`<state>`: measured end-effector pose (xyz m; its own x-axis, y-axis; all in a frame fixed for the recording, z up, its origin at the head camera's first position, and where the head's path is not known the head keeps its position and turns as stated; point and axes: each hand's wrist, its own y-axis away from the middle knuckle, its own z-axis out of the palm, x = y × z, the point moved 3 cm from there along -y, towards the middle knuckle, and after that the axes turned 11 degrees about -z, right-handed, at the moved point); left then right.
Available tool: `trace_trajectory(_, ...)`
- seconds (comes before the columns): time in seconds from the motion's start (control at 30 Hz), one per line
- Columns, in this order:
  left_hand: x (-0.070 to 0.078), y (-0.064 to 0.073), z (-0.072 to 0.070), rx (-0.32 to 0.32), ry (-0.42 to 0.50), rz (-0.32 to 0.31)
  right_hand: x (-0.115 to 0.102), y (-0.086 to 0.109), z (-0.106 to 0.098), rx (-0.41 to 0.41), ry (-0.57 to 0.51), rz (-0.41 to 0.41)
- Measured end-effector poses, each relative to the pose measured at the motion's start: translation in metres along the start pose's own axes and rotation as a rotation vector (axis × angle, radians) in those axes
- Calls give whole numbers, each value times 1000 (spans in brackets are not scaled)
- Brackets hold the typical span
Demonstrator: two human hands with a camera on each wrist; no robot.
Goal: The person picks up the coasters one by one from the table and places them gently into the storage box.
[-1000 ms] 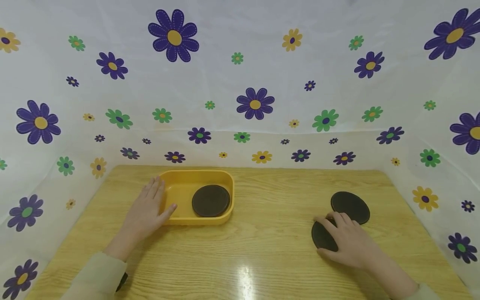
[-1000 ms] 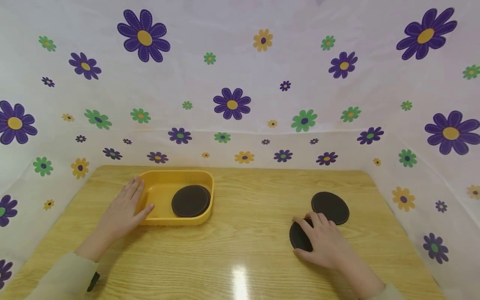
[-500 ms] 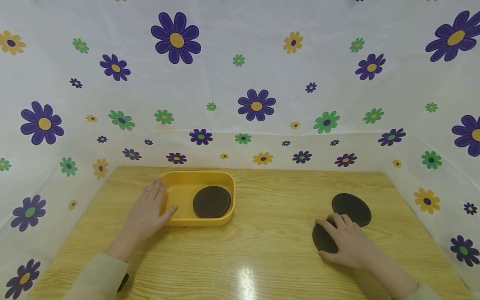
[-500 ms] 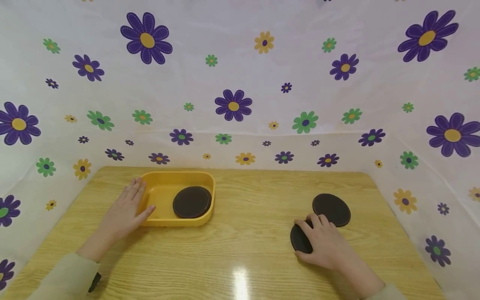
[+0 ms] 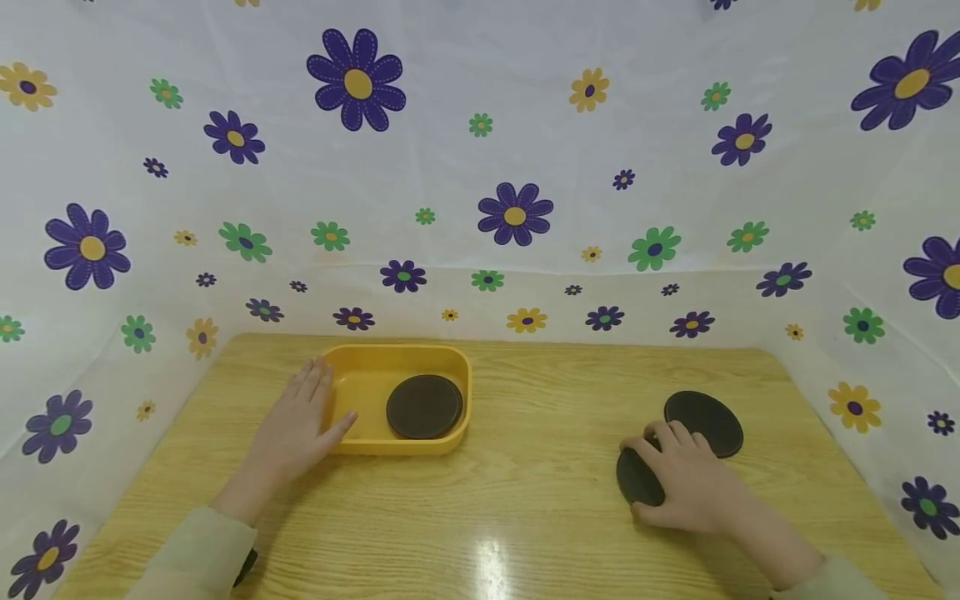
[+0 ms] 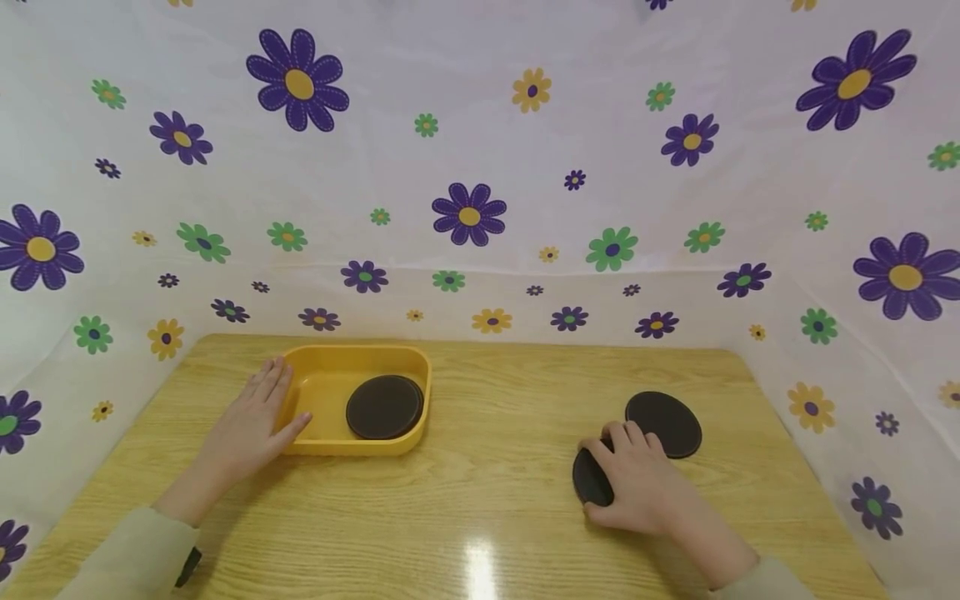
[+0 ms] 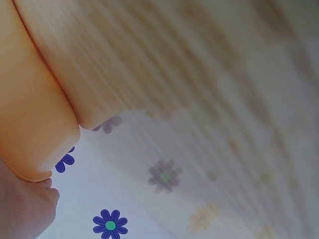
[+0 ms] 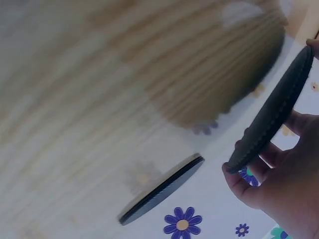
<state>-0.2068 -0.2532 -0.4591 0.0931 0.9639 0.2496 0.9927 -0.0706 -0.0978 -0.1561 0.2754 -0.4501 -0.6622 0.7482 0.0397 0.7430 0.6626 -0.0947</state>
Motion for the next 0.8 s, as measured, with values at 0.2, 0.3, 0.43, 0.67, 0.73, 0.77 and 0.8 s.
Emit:
trace_trajectory(0.2,-2,1,2,-6,-4,-3,-7,-14,-6,30,-22,1)
trace_trajectory(0.3,-1,1,1,-8,-4,-4,-11,-21,-9,35,-44,2)
trace_trajectory(0.43,-1,1,1,-7,-4,-5,-17,-34,-11,58,-61,-9)
trace_trajectory(0.67,-1,0,1,-4,-10,-9,-26,-59,-15,75,-67,-56)
trace_trajectory(0.73,0,0,1,1,-15,-7,-30,-67,-16,76,-73,-69)
trace_trajectory(0.77,0,-1,0,4,-18,-6,-31,-71,-17,78,-75,-74)
trace_trajectory(0.8,1,0,0,7,-21,-4,-33,-75,-18,81,-79,-80)
